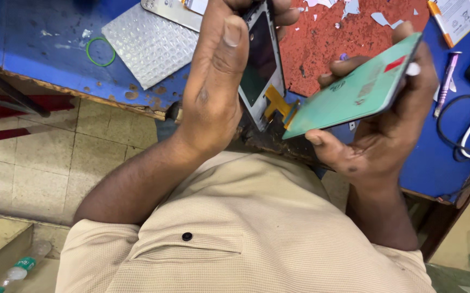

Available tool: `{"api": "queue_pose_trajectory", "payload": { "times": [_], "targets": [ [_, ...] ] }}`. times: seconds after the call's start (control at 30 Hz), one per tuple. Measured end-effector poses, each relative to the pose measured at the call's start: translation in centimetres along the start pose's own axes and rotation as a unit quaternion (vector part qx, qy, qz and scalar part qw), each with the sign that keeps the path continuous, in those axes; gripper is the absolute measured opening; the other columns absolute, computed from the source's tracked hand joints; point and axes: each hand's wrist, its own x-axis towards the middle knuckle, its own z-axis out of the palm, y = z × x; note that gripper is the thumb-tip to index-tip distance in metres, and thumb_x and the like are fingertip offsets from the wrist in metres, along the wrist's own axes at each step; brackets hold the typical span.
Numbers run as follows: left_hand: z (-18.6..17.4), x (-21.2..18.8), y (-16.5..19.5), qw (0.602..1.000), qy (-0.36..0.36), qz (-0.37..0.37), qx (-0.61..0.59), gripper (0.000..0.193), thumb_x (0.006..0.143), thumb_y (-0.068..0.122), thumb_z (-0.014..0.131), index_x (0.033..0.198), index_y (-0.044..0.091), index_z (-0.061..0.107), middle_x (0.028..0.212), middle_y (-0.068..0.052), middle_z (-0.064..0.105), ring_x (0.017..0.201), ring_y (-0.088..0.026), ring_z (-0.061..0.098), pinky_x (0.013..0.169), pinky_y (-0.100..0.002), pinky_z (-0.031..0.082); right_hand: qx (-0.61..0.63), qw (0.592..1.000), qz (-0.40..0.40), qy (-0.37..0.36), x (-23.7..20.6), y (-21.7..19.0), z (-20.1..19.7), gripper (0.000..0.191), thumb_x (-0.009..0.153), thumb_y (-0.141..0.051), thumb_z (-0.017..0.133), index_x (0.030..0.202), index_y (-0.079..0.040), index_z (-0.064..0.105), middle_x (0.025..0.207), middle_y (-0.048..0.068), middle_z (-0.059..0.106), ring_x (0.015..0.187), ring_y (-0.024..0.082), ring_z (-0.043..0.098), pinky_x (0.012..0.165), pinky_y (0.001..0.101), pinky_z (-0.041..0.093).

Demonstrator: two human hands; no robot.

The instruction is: The person cleans the edges and interior of a disassembled smartphone using a toothbrush and metal tool, then installs a new battery and reassembles the device. The person handles the phone frame, battery, and various tools throughout the process.

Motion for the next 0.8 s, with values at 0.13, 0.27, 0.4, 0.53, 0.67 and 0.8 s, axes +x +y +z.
{"api": "queue_pose_trajectory", "payload": {
  "times": [0.13,0.27,0.4,0.53,0.67,0.8],
  "targets": [
    [-0.2,-0.1,-1.1,0.997,0.012,-0.018,-0.072,0.046,0.129,0.046,0.037,0.146,0.004,0.046,0.131,-0.01,0.057,0.126,-0.017,0.057,0.117,-0.033,0.044,0.045,0.998,-0.047,0.025,0.0,1.1,0.3,0.11,0.095,-0.022,0.098,0.166,-0.013,0.015,0.17,0.003,0.027,0.125,0.018,0.061,0.102,0.0354,0.056],
    [-0.5,-0.3,-1.9,0.989,0.022,-0.034,-0.144,0.041,0.13,0.044,0.038,0.144,0.006,0.046,0.132,-0.01,0.058,0.127,-0.018,0.057,0.117,-0.036,0.045,0.073,0.993,-0.079,0.05,-0.1,2.0,0.3,0.108,0.096,-0.021,0.098,0.166,-0.015,0.015,0.17,0.001,0.026,0.125,0.018,0.062,0.102,0.0355,0.056],
    [-0.7,-0.3,-2.0,0.984,0.03,-0.04,-0.171,0.041,0.129,0.043,0.04,0.146,0.007,0.045,0.132,-0.01,0.058,0.127,-0.019,0.058,0.117,-0.037,0.046,0.072,0.994,-0.076,0.035,0.3,1.7,0.6,0.106,0.097,-0.019,0.097,0.165,-0.017,0.016,0.171,-0.001,0.025,0.125,0.018,0.062,0.101,0.0355,0.056],
    [-0.1,-0.1,-2.5,0.983,0.05,-0.055,-0.17,0.041,0.124,0.037,0.054,0.146,0.003,0.047,0.129,-0.01,0.059,0.122,-0.019,0.058,0.111,-0.036,0.049,0.034,0.998,-0.041,-0.013,1.5,-0.1,1.2,0.103,0.096,-0.022,0.097,0.164,-0.016,0.019,0.161,0.002,0.037,0.123,0.017,0.063,0.102,0.0332,0.059],
    [0.1,-0.4,-2.4,0.995,0.012,-0.058,-0.085,0.05,0.115,0.032,0.074,0.147,0.005,0.047,0.129,-0.007,0.059,0.122,-0.014,0.058,0.112,-0.029,0.049,-0.158,0.982,-0.085,-0.056,3.3,-2.3,1.4,0.103,0.088,-0.029,0.096,0.161,-0.007,0.028,0.138,0.013,0.053,0.117,0.02,0.062,0.101,0.0296,0.057],
    [0.2,-0.1,-2.0,0.995,-0.025,-0.054,-0.082,0.059,0.109,0.032,0.083,0.148,0.007,0.047,0.13,-0.004,0.06,0.122,-0.01,0.06,0.112,-0.027,0.051,-0.205,0.963,-0.15,-0.092,5.5,-3.0,1.8,0.086,0.094,-0.025,0.091,0.155,0.0,0.037,0.14,0.014,0.049,0.121,0.021,0.06,0.104,0.029,0.055]
  ]
}}
